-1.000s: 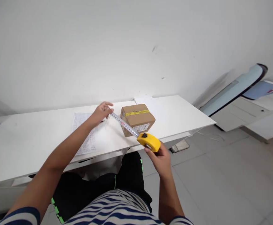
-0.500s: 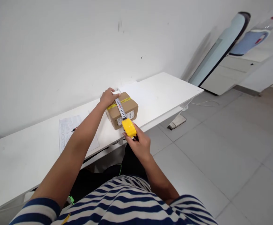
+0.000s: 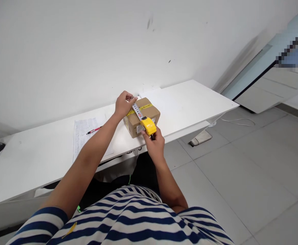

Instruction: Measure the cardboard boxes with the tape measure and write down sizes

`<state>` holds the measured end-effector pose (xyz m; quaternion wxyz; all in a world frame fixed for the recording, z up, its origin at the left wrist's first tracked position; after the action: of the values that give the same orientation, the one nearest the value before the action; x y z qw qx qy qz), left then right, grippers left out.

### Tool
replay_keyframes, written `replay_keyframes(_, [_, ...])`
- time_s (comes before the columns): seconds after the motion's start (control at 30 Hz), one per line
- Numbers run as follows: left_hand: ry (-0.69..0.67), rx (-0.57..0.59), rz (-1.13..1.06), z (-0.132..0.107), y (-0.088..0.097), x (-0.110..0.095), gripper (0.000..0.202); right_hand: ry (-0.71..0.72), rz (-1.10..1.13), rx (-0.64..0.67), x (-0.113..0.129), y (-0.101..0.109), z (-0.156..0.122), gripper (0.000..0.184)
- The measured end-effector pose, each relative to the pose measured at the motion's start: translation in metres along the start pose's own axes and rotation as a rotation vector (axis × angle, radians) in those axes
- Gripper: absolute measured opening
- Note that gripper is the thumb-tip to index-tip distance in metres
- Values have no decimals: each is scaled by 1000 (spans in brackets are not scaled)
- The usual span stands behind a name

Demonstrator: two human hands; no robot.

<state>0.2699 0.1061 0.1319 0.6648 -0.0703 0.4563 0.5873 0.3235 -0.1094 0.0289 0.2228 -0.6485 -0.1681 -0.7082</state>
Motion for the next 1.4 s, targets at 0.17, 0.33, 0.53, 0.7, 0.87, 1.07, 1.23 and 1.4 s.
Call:
replay_keyframes(0.17, [238,-213,-448,-46,21,-19,37,68,265,66,-10,21,63,45])
replay_keyframes(0.33, [461,-180,-593,-74,12,-11,33,90,394,209,-1,33,157,39])
replay_keyframes(0.53, [558,-176,-366,-86,19,18,34,-141,514,290,-24,31,209,49])
replay_keyframes(0.7, [646,-65,-202,-89,13,21,48,-150,524,370,-35,16,185,56])
replay_keyframes(0.87, [615,102,-75,-81,12,13,46,-134,504,316,-35,16,177,55])
replay_keyframes(1.07, [479,232,-288,-77,46,-15,32,35,494,332,2,47,159,54])
replay_keyframes(1.23, [305,281,-385,-92,54,-68,34,70,456,424,13,73,69,64])
replay_keyframes(1.4, [-74,646,21,-105,7,-107,49,-373,726,535,-26,55,-22,52])
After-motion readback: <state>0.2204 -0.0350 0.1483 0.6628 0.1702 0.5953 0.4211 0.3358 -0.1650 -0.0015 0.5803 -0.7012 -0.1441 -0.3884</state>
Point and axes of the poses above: each hand's wrist, its own z-axis towards the middle knuckle, its own y-axis out of the back of the hand, x = y × z, the point moved 3 cm from there along z, towards the middle knuckle, and after that the axes turned 12 degrees about -y, right-handed, at the moved point
